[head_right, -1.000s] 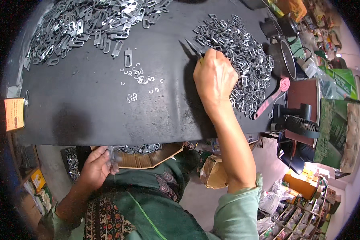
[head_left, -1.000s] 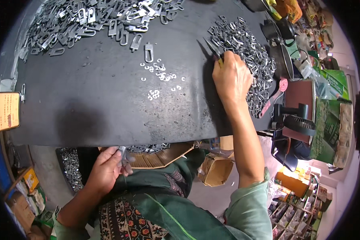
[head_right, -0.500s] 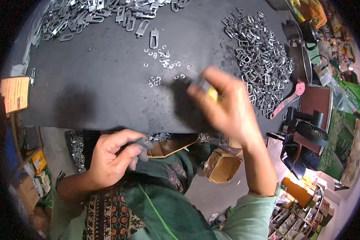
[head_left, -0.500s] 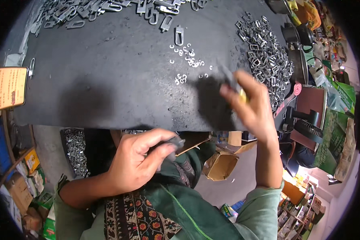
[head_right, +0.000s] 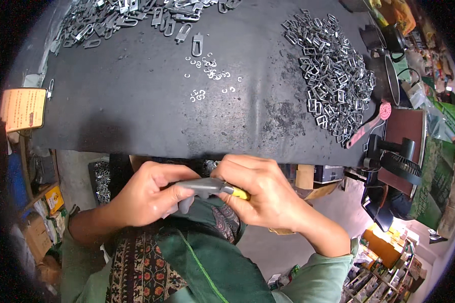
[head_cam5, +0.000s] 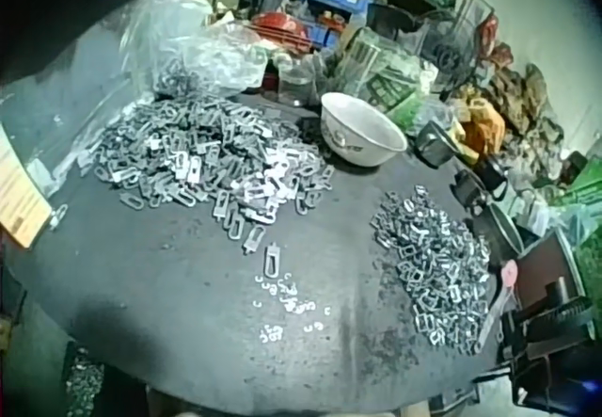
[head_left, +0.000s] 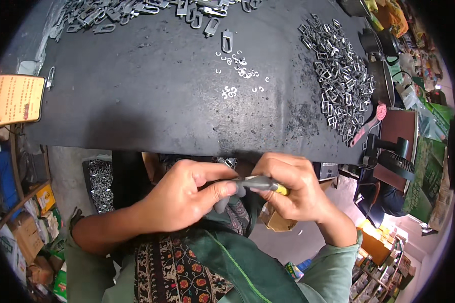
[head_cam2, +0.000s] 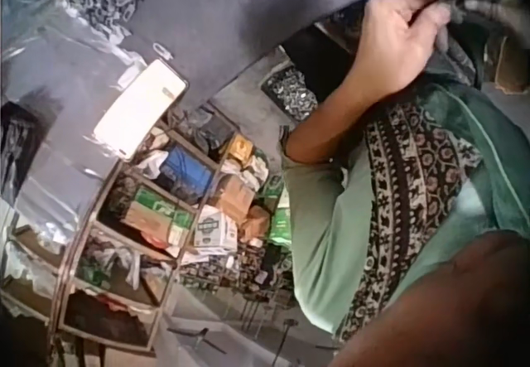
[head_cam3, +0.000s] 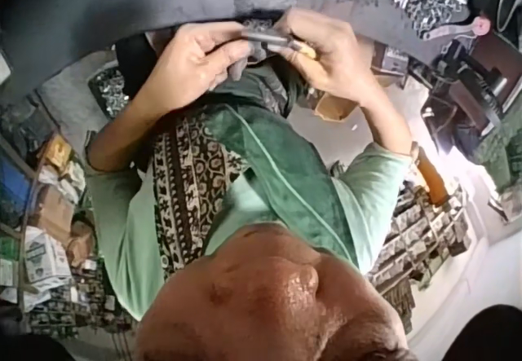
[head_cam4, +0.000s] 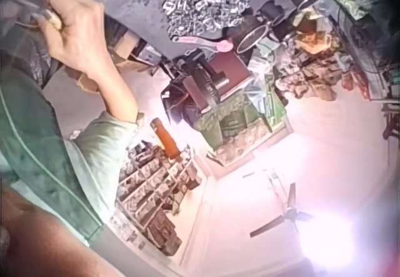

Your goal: The person assembles metal hardware by placing small metal clips onto metal pieces and crimping them using pliers.

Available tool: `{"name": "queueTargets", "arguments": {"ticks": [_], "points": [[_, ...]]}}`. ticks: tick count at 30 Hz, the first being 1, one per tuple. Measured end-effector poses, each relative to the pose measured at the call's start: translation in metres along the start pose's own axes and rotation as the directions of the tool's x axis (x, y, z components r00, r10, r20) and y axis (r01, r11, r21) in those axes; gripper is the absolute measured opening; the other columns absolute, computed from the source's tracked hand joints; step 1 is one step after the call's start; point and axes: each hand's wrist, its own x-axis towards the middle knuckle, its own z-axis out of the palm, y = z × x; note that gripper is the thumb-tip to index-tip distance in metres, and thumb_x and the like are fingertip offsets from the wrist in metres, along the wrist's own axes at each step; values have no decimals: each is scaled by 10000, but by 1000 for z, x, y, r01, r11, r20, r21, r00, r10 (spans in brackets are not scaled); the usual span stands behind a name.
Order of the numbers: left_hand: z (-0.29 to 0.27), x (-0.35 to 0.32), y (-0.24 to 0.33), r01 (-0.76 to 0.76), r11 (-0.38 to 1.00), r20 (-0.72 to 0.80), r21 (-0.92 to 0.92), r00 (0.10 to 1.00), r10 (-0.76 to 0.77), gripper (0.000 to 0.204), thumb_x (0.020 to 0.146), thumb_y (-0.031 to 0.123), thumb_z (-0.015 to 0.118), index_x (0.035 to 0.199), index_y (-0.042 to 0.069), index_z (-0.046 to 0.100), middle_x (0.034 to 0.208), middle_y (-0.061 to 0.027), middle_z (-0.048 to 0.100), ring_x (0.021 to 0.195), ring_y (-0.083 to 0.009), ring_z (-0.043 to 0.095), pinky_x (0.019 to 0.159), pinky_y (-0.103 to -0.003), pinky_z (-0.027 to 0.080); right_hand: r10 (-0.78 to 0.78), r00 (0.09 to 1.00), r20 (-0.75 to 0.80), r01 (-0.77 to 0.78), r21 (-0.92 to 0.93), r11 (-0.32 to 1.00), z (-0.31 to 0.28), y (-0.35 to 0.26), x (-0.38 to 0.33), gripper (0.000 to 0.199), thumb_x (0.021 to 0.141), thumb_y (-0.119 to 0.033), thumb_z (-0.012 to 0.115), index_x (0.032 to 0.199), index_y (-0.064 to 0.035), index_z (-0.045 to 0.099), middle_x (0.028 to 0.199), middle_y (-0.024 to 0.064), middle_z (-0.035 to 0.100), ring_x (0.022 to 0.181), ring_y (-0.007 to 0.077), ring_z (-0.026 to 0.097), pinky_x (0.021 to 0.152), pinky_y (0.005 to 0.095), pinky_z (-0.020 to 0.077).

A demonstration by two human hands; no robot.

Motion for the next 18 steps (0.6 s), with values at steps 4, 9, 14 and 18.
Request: {"name": "queueTargets", "arguments": {"ticks": [4,9,14,18], "points": [[15,-6,-16,-358,362,-10,861,699,715,209,808,-48,654,1016,-34,637,686,-129,594,538,-159,578,497,-316,451,354,934,51,-343,403,849,19,-4,-5,112,873,-68,663,857,-6,571,695,113,514,598,222,496,556,334,404],[-9,-11,2,-177,911,24,371,983,181,129,897,47,627,1008,-19,631,666,-110,607,567,-225,628,541,-326,475,-32,999,28,31,40,999,16,-6,-8,189,840,-121,711,843,-17,553,707,131,491,625,263,531,565,380,425],[-17,-16,15,28,969,82,244,995,-50,255,925,8,528,1170,-7,596,742,-68,662,618,-97,639,561,-242,503,-19,999,-30,8,-311,950,-23,1,18,323,750,-273,768,863,-37,578,757,114,520,696,301,549,634,420,444],[-23,-26,0,98,993,93,64,990,-104,255,930,23,553,1177,13,617,779,-27,648,632,-92,597,636,-244,499,-252,957,-146,-34,-915,401,-72,27,44,334,734,-337,755,884,-93,583,886,88,516,894,281,527,819,417,416]]}}
